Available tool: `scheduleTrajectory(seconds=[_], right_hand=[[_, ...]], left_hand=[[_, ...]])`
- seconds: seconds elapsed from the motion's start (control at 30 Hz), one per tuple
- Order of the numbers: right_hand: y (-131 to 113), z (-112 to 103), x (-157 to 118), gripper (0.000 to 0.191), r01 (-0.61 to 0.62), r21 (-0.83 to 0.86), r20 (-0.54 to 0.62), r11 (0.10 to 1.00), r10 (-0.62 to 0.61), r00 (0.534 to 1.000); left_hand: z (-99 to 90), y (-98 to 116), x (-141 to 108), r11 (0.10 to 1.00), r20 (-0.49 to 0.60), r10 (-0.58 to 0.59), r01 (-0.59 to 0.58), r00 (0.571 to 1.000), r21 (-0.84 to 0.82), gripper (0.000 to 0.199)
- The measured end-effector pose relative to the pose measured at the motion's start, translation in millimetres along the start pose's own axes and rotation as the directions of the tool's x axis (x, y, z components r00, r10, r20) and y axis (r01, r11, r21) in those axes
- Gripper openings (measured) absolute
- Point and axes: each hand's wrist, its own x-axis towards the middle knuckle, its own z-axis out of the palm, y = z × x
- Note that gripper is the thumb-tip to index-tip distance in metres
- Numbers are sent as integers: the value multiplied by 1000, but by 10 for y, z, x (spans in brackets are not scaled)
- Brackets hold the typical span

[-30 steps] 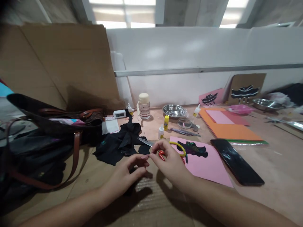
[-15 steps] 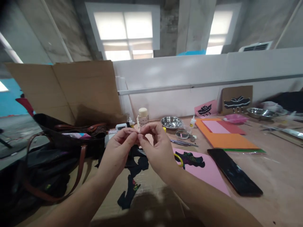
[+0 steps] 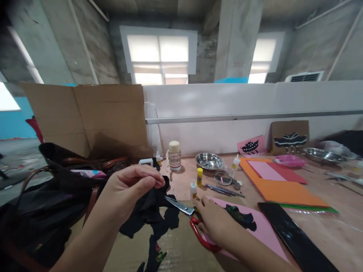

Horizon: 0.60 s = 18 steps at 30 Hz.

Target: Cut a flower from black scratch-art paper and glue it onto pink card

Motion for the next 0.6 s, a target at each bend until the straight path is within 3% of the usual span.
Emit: scheduleTrajectory(seconds=[0.23,0.4,0.6], right_hand=[[22,81,5,42,2,216,31,976,-9,999],[-24,-26,2,42,-33,292,69,956,14,998],[-176,-443,-92,39,100,579,-204,809,26,979]], left_hand=[[-105,-80,73,999,-30,-34,35,999,30,5],[-111,-43,73,1000,-55,-16,16,998,-13,3],[-137,-15,73,1000,-96,9,-7,995,26,7]])
